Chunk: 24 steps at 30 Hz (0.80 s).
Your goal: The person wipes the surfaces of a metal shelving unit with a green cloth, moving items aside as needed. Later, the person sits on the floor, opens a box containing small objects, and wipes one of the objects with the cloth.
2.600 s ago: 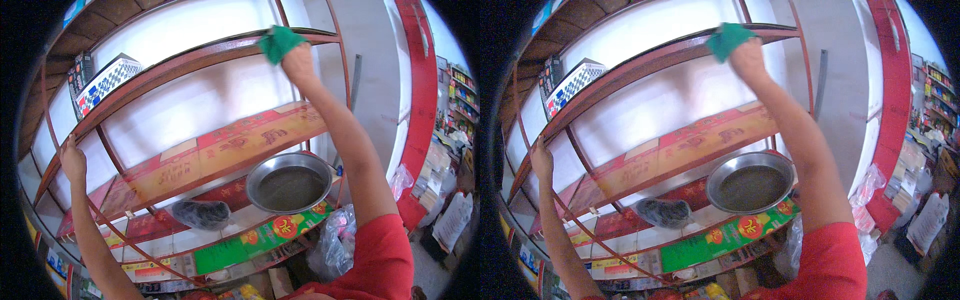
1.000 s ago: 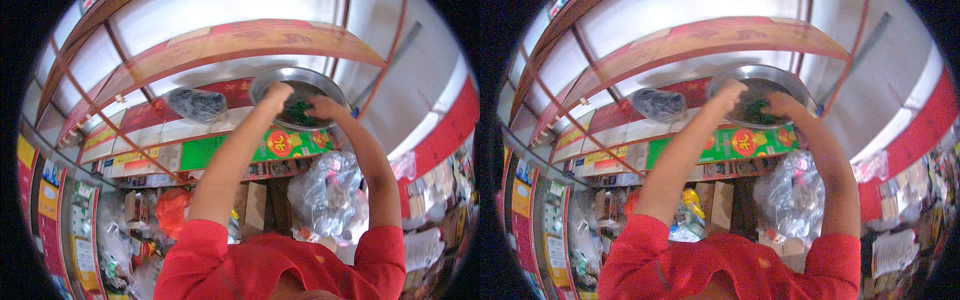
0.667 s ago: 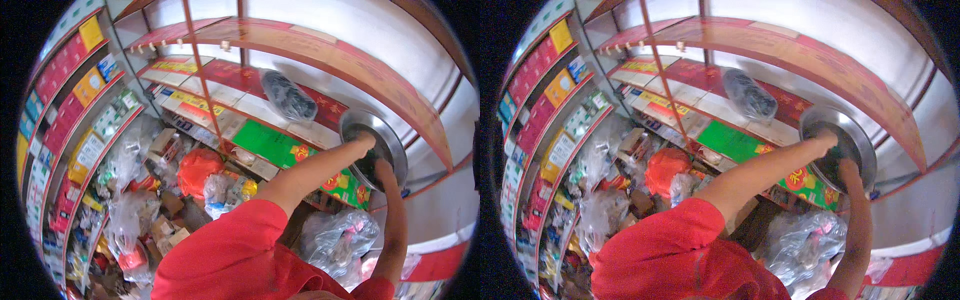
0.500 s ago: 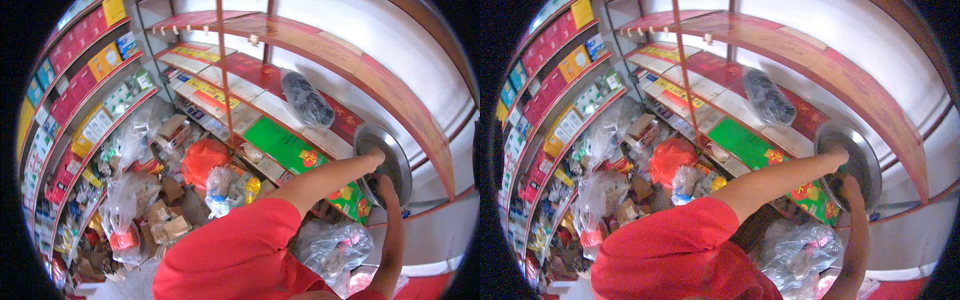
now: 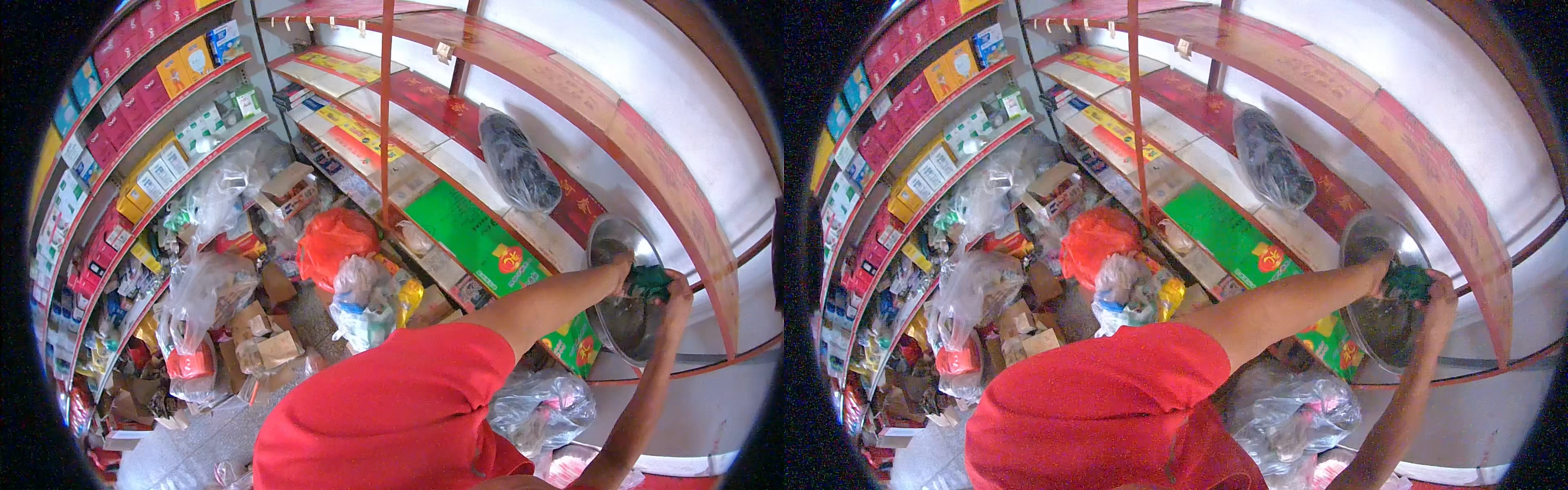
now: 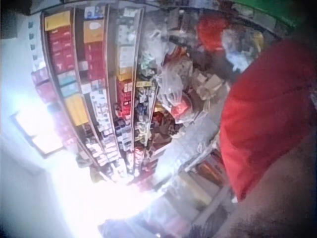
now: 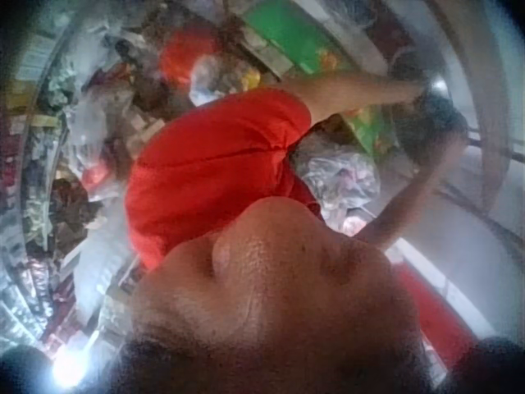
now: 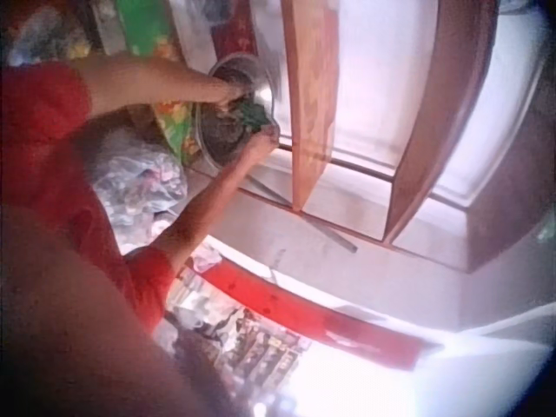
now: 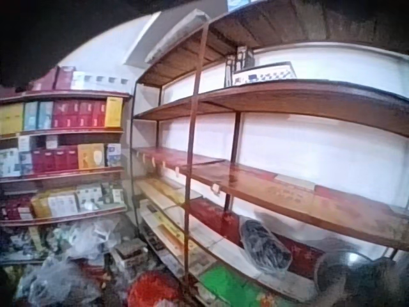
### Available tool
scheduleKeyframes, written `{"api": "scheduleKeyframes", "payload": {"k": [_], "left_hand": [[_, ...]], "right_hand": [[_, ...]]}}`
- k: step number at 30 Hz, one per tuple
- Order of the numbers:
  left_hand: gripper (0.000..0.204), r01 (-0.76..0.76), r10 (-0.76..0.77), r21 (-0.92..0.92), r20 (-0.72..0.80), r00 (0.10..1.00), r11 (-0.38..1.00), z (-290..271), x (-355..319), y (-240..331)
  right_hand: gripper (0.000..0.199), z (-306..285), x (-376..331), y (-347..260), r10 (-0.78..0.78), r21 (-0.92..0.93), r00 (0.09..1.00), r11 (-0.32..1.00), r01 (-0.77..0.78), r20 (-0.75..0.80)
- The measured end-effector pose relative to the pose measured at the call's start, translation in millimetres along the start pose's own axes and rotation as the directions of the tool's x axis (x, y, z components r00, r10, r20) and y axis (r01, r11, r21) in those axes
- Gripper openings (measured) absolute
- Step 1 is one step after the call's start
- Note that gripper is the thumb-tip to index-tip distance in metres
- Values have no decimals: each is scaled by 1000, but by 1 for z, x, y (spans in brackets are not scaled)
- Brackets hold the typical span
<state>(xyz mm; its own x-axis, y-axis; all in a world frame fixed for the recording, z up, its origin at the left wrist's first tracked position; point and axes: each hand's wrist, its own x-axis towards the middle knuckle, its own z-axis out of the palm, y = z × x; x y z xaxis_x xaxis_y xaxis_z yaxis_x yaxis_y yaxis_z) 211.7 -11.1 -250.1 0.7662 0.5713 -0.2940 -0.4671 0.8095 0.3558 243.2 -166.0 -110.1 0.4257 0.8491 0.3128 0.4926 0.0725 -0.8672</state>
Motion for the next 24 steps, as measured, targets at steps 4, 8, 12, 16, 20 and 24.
{"api": "scheduleKeyframes", "payload": {"k": [4,8,12,16,20,24], "left_hand": [[47,-107,50,87,493,868,990,9,-18,-39],[36,-233,190,140,266,945,962,24,20,-46],[30,-389,440,353,-76,895,851,11,50,-28],[38,-282,453,681,-82,888,676,51,16,-64],[43,-246,384,582,-126,915,775,62,-4,-54],[37,-253,484,543,-339,806,801,47,5,-27]], "right_hand": [[32,21,-57,-14,-163,-375,986,912,165,38],[41,53,-53,-11,-464,-633,879,714,299,-109],[43,51,5,32,-402,-606,911,748,269,-91],[38,-36,66,152,-326,-702,945,670,242,14],[31,-131,122,287,-94,-741,984,648,177,153],[30,-107,116,299,-128,-609,943,735,299,308]]}}
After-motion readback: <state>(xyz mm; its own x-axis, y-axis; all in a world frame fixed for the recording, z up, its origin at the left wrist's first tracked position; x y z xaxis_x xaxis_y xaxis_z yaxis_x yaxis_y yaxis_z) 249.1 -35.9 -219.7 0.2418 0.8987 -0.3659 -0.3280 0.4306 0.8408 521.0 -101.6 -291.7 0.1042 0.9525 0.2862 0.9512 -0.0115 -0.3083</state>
